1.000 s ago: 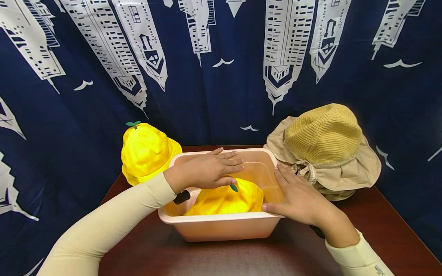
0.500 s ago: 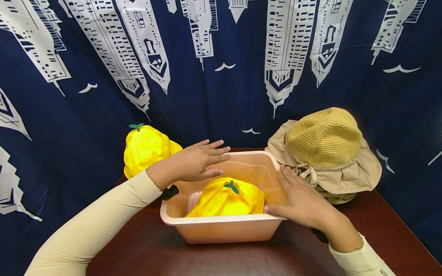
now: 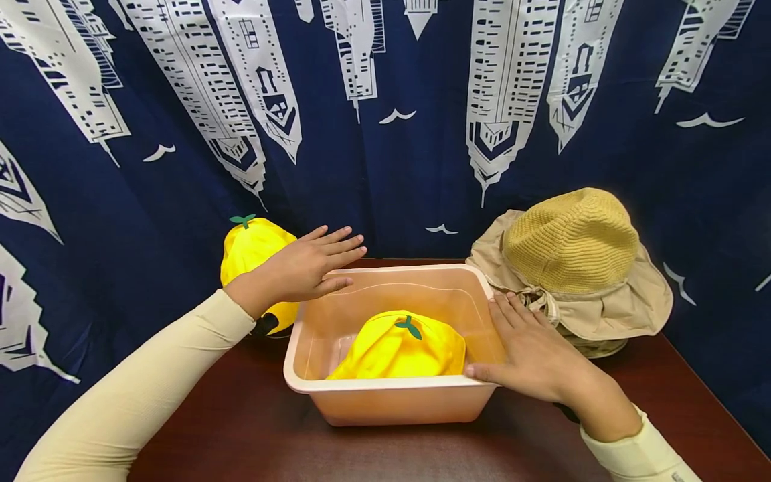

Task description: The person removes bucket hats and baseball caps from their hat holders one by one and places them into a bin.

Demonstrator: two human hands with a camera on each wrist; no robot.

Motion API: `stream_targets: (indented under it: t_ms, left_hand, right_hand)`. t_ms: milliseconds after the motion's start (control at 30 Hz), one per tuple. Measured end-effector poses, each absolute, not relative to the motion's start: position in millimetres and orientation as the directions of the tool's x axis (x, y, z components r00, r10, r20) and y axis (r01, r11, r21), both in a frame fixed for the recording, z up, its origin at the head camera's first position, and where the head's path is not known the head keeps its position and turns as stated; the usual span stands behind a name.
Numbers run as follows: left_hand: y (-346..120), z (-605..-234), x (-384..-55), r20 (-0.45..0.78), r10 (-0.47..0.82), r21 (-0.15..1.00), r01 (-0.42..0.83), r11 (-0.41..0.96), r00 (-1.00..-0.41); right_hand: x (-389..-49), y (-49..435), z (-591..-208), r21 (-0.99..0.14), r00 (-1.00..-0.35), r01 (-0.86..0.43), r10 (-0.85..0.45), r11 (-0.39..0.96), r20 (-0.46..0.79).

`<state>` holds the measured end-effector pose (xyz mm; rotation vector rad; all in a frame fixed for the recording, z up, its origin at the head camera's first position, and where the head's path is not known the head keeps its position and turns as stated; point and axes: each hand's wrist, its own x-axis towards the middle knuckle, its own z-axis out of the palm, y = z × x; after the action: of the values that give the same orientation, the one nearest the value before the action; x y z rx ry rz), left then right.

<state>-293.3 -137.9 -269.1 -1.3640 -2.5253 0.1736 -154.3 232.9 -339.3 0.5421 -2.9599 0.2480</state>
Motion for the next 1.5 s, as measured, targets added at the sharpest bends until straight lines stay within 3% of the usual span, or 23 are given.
stream_targets:
  t_ms: [700, 1000, 1500]
  left_hand:
    - [-205, -267, -323, 0.2, 0.719, -0.31, 0.653, 0.691, -0.666]
    - [-230, -264, -337, 0.262, 0.587, -0.208, 0.549, 0.81, -0.766]
    - [-262, -264, -356, 0.266, 0.482, -0.11, 0.47, 0.876, -0.835]
  right_hand:
    - [-155, 233, -343, -0.168, -0.931, -0.355, -0.333, 0.92, 0.148]
    - [-156, 233, -345, -0.185, -0.935, -0.348, -0.325, 0.919, 0.144]
    - [-156, 233, -344, -0.182, -0.936, -0.344, -0.321, 0.921, 0.144]
